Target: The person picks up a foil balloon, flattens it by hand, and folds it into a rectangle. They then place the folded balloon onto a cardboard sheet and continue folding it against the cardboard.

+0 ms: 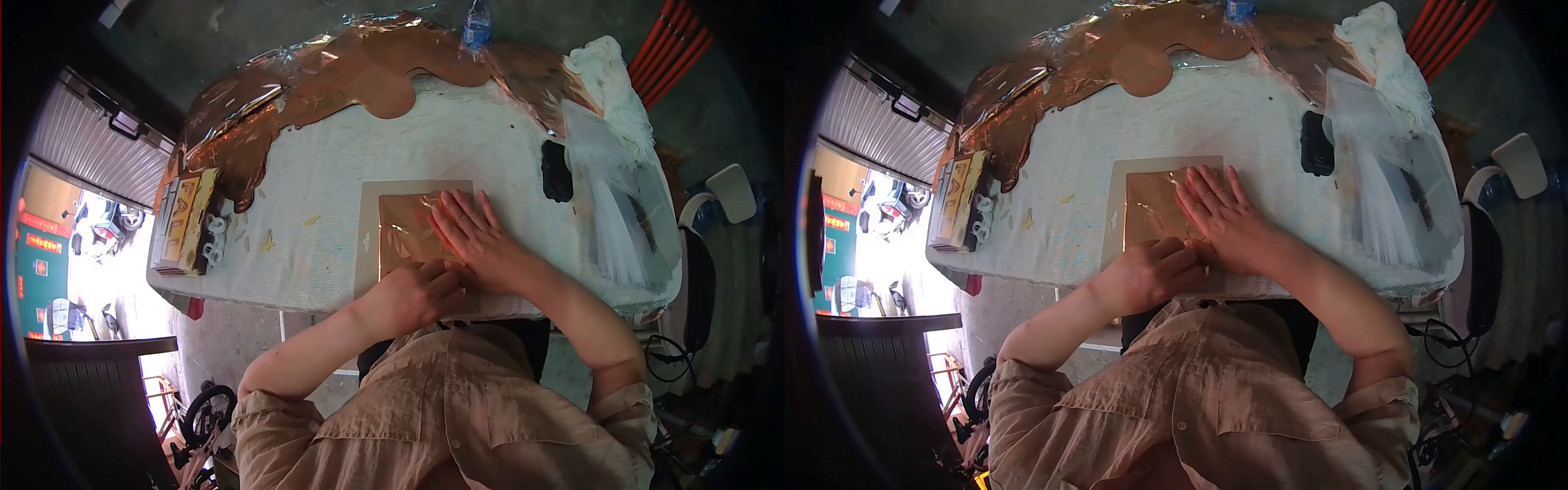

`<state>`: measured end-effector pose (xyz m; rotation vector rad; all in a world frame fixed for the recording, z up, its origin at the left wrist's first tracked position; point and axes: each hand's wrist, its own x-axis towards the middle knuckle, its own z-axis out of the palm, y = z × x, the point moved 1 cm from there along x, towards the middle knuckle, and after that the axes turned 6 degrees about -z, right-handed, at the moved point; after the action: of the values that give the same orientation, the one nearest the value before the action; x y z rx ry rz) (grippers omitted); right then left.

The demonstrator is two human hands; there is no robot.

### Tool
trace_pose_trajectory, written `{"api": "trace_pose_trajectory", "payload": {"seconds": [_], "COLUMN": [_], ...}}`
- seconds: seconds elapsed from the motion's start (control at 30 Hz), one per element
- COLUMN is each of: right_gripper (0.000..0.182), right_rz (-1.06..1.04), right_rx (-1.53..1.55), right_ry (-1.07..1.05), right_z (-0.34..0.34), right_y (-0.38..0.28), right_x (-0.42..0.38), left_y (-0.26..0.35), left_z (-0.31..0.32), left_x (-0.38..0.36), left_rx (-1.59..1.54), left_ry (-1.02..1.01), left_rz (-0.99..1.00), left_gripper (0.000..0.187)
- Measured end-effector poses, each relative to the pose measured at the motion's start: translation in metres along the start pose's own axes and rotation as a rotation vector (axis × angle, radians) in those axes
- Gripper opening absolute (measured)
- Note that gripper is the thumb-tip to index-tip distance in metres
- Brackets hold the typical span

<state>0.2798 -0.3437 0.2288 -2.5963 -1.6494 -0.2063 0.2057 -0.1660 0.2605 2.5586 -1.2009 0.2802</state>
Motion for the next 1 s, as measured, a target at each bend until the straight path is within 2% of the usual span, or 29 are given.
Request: {"api": "trace_pose_trajectory", "payload": {"seconds": [0.13,0.23,0.37,0.43,0.47,0.53,0.57,0.63,0.73,0.77,0.83,0.87,0.93,0.97,1.0], "right_gripper": [0.076,0.076,0.078,0.091,0.091,0.108,0.108,0.120,0.121,0.121,0.122,0.122,0.124,0.124,0.125], "right_rz": [-0.004,0.029,0.023,0.018,0.016,0.014,0.010,0.018,0.001,-0.005,-0.014,-0.018,-0.018,-0.021,-0.011], "right_rx": [0.020,0.121,0.101,0.170,0.169,0.324,0.322,0.339,0.329,0.328,0.302,0.302,0.303,0.304,0.287], "right_ry": [0.033,-0.065,-0.079,-0.129,-0.131,-0.220,-0.221,-0.248,-0.274,-0.269,-0.280,-0.277,-0.259,-0.258,-0.268], "right_z": [-0.002,-0.008,-0.011,-0.010,-0.013,-0.021,-0.020,-0.019,-0.019,-0.019,-0.020,-0.020,-0.019,-0.019,-0.020], "right_y": [-0.001,-0.001,-0.001,0.003,0.006,0.012,0.013,0.014,0.016,0.016,0.015,0.016,0.015,0.015,0.015], "right_x": [0.000,0.000,0.001,0.001,0.001,0.000,0.000,0.001,0.001,0.001,0.001,0.001,0.001,0.001,0.001], "left_y": [-0.006,-0.006,-0.010,-0.009,-0.010,-0.012,-0.012,-0.013,-0.022,-0.026,-0.034,-0.036,-0.040,-0.043,-0.045], "left_z": [-0.005,-0.010,-0.010,-0.009,-0.009,-0.009,-0.009,-0.007,-0.007,-0.008,-0.012,-0.016,-0.022,-0.023,-0.023], "left_x": [-0.004,-0.010,-0.021,-0.021,-0.021,-0.022,-0.022,-0.024,-0.030,-0.033,-0.040,-0.043,-0.047,-0.048,-0.050], "left_rx": [-0.144,-0.260,-0.430,-0.515,-0.516,-0.543,-0.542,-0.581,-0.691,-0.683,-0.399,-0.395,-0.215,-0.213,-0.183], "left_ry": [-0.003,-0.025,0.003,-0.035,-0.033,-0.043,-0.040,-0.018,-0.013,-0.011,0.102,0.102,0.069,0.069,0.005], "left_rz": [0.045,-0.017,-0.086,-0.156,-0.157,-0.152,-0.154,-0.140,-0.165,-0.169,-0.334,-0.337,-0.483,-0.486,-0.523], "left_gripper": [0.034,0.038,0.037,0.033,0.033,0.032,0.032,0.031,0.031,0.031,0.043,0.043,0.066,0.066,0.078]}}
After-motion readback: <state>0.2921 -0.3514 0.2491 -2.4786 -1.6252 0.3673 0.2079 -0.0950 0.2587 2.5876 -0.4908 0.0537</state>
